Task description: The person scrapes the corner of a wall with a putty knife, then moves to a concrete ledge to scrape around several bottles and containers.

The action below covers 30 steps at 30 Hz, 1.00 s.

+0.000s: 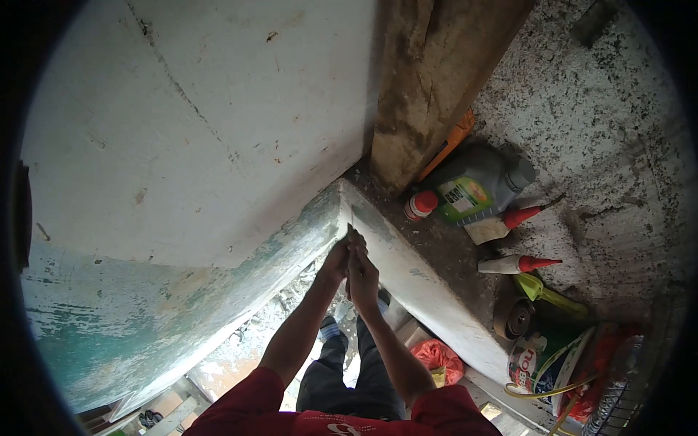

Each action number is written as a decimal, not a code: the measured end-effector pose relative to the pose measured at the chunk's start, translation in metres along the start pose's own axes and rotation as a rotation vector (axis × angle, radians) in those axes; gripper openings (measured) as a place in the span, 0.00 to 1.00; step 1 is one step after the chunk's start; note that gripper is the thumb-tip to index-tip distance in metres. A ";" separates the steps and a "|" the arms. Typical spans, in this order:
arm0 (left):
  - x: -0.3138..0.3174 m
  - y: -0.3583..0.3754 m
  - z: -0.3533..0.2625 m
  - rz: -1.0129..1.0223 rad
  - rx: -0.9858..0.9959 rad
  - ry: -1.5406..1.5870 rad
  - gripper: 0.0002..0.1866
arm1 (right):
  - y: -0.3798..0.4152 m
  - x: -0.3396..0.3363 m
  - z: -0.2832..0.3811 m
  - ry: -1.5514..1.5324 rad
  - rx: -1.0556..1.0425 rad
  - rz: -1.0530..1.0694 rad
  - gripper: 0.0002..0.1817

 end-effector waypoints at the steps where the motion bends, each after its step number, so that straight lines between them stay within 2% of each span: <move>1: 0.002 0.002 0.008 -0.045 0.000 -0.041 0.15 | 0.007 -0.005 -0.004 0.000 -0.051 -0.029 0.12; 3: 0.009 0.001 0.013 -0.049 -0.018 0.023 0.14 | 0.012 -0.007 0.003 -0.021 -0.115 -0.073 0.11; 4: 0.010 0.000 0.013 -0.070 0.005 0.036 0.14 | 0.010 -0.003 0.005 -0.027 -0.091 -0.056 0.11; 7: 0.016 -0.007 -0.014 0.091 0.015 0.019 0.14 | -0.015 0.012 0.012 -0.007 -0.033 0.044 0.11; 8: 0.012 -0.008 -0.022 0.048 0.005 0.023 0.14 | -0.014 0.014 0.011 -0.016 -0.016 0.026 0.12; 10: 0.020 0.001 -0.019 0.155 -0.160 0.131 0.15 | -0.008 0.023 0.014 -0.035 0.018 -0.009 0.12; 12: -0.006 0.002 -0.010 -0.135 -0.074 0.014 0.15 | 0.001 0.018 0.012 -0.046 -0.003 -0.029 0.12; 13: 0.007 0.003 -0.001 -0.007 -0.121 0.055 0.15 | 0.002 0.012 0.005 -0.058 -0.017 -0.034 0.13; 14: 0.006 -0.001 -0.006 -0.050 -0.039 -0.028 0.16 | 0.002 0.006 0.000 -0.065 -0.031 -0.038 0.14; 15: 0.001 -0.005 -0.011 -0.095 0.041 -0.107 0.16 | 0.002 0.010 0.016 -0.030 0.044 -0.006 0.14; 16: 0.001 -0.008 -0.017 -0.142 0.120 -0.185 0.16 | -0.013 0.015 0.017 -0.055 -0.048 0.033 0.13; 17: 0.015 -0.009 -0.022 0.164 -0.023 -0.054 0.16 | -0.016 0.016 0.014 -0.007 -0.031 0.038 0.12; 20: 0.003 -0.009 -0.017 -0.111 0.045 -0.006 0.20 | -0.014 0.016 0.015 0.061 -0.006 0.040 0.11; 21: 0.006 -0.008 -0.012 -0.082 -0.020 0.098 0.20 | -0.012 0.014 0.018 0.072 -0.001 0.033 0.11; 24: 0.010 -0.015 -0.011 -0.052 0.064 0.081 0.20 | -0.013 0.012 0.029 0.073 0.075 0.057 0.13; 25: 0.008 -0.013 -0.013 -0.100 0.072 0.043 0.20 | -0.018 0.015 0.024 0.099 0.006 0.052 0.13; 28: 0.011 -0.003 -0.033 -0.242 0.096 -0.081 0.21 | -0.014 0.028 0.025 0.015 0.095 0.147 0.13; 29: 0.019 0.004 -0.038 -0.186 0.041 -0.155 0.21 | -0.014 0.031 0.026 0.005 0.131 0.148 0.14; 30: 0.020 0.005 -0.037 -0.171 0.072 -0.116 0.21 | -0.015 0.031 0.028 0.054 0.148 0.165 0.14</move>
Point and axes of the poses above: each hand's wrist, its own y-axis away from the middle knuckle, its own x-axis out of the palm, z = x × y, the point moved 4 cm from there along -y, towards the middle knuckle, and after that the axes turned 1 degree about z, right-handed, at the moved point
